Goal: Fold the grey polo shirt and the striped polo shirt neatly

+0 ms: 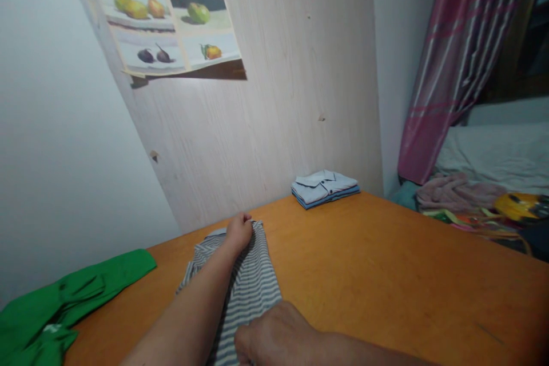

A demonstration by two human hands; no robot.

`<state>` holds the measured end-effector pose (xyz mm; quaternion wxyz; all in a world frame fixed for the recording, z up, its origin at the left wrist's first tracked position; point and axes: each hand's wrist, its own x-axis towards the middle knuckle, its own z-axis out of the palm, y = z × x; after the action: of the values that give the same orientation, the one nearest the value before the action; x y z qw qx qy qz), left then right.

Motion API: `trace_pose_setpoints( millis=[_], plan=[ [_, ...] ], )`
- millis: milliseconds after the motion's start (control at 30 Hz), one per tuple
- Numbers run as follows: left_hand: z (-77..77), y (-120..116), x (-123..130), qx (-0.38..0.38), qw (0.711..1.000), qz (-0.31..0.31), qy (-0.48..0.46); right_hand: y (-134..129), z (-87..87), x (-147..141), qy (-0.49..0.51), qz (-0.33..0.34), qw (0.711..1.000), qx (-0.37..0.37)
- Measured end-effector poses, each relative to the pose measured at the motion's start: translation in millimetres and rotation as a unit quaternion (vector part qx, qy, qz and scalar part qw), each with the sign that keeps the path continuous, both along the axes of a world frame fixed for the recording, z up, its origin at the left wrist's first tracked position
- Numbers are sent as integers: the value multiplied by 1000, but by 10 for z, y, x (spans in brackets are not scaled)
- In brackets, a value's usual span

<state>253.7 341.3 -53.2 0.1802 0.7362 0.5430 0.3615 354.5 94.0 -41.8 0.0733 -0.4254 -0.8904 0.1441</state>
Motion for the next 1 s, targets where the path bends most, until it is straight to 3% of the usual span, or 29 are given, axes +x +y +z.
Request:
trace_pose_setpoints(
  millis=[200,333,567,800,900,1000],
  plan=[
    [-50,-193,127,-19,986,-159,55,63,-114,-35,-13,0,1000,4],
    [-48,-233,128,-27,981,-189,43,54,-100,-8,-12,6,1000,4],
    [123,-219,-170,1,994,-79,-73,-80,-64,46,35,-16,998,40],
    [327,-406,-1066,-16,979,92,-180,-157,-140,71,66,-38,994,82],
    [304,-557,-1432,-34,970,152,-186,-175,-131,80,77,-35,993,85],
    [169,-735,-1666,-77,969,171,-163,-192,-113,81,80,-39,993,84]
  ],
)
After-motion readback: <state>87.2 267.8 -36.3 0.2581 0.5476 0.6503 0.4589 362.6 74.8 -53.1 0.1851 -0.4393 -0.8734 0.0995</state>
